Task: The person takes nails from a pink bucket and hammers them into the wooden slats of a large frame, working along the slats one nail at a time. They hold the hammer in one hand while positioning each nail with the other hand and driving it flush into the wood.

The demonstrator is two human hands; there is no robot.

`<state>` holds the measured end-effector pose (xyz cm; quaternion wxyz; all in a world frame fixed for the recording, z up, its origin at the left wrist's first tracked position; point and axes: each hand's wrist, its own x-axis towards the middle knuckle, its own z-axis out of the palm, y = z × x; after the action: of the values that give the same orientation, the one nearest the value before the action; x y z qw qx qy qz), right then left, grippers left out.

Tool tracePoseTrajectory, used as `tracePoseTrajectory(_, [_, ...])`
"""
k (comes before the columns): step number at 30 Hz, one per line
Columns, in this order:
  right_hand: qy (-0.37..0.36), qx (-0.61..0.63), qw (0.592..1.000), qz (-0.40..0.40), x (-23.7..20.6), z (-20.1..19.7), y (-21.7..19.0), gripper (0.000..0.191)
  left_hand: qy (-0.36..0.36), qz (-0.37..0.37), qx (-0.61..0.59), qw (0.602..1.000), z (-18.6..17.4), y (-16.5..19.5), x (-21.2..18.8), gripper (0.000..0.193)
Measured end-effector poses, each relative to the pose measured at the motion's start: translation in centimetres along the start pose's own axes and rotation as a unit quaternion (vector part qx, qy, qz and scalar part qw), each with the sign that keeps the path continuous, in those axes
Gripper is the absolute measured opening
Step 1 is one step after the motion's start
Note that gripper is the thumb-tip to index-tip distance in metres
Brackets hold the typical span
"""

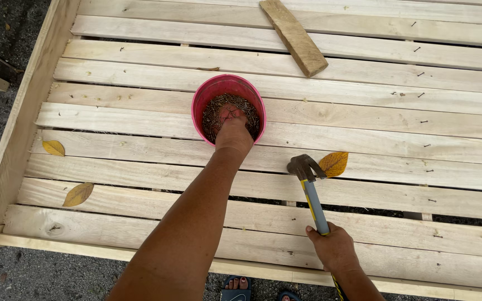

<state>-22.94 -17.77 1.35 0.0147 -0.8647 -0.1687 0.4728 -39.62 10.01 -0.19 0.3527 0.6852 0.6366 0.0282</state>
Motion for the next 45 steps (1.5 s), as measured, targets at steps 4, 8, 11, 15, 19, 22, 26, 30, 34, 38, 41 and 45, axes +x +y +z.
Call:
tracePoseTrajectory(4, [0.006, -0.005, 1.0, 0.023, 0.5, 0.1, -0.7, 0.057, -0.08, -0.054, 0.059, 0.994, 0.0, 0.2, 2.6, 0.053])
tracePoseTrajectory(8, [0.01, 0.006, 0.999, 0.031, 0.8, 0.4, -0.7, 0.056, -0.02, -0.005, 0.033, 0.999, 1.3, -0.4, 2.6, 0.045])
tracePoseTrajectory(11, [0.012, 0.014, 0.999, 0.026, 1.1, 0.7, -0.2, 0.053, 0.03, 0.026, 0.035, 0.999, 1.9, -0.6, 2.2, 0.036])
tracePoseTrajectory(15, [0.026, 0.007, 1.0, -0.002, 1.7, 1.0, 0.2, 0.052, 0.009, 0.001, 0.022, 1.0, 1.1, -0.3, 1.9, 0.036])
tracePoseTrajectory(19, [0.007, 0.034, 0.999, 0.019, 2.1, 1.2, 0.3, 0.051, 0.057, 0.008, -0.036, 0.998, 0.7, -0.1, 0.7, 0.02])
tracePoseTrajectory(22, [0.002, 0.034, 0.999, 0.023, 2.2, 1.3, 0.3, 0.052, 0.222, 0.117, -0.095, 0.963, 0.6, -0.5, 0.0, 0.007])
tracePoseTrajectory(26, [-0.007, 0.029, 0.999, 0.021, 2.4, 1.3, 0.2, 0.055, 0.236, 0.123, -0.165, 0.95, 0.5, -1.0, 0.2, 0.01])
tracePoseTrajectory(30, [-0.02, -0.005, 1.0, 0.018, 2.6, 1.0, 0.1, 0.059, 0.224, 0.123, -0.138, 0.957, 0.5, -0.8, -0.1, 0.012])
tracePoseTrajectory(34, [-0.019, -0.005, 1.0, 0.017, 2.6, 0.5, 0.0, 0.06, 0.156, 0.07, -0.112, 0.979, 0.2, -0.4, -1.0, 0.017])
tracePoseTrajectory(38, [-0.023, -0.017, 0.999, 0.018, 2.4, -0.1, -0.3, 0.061, 0.141, 0.041, -0.099, 0.984, 0.1, -0.4, -0.9, 0.029])
tracePoseTrajectory(41, [-0.027, -0.013, 0.999, 0.013, 2.3, -0.4, -0.4, 0.063, 0.133, 0.025, -0.093, 0.986, 0.5, -0.9, -0.2, 0.03])
tracePoseTrajectory(45, [-0.036, -0.014, 0.999, -0.003, 2.3, -0.9, -0.1, 0.062, 0.163, 0.033, -0.138, 0.976, 1.5, -1.6, 0.7, 0.025])
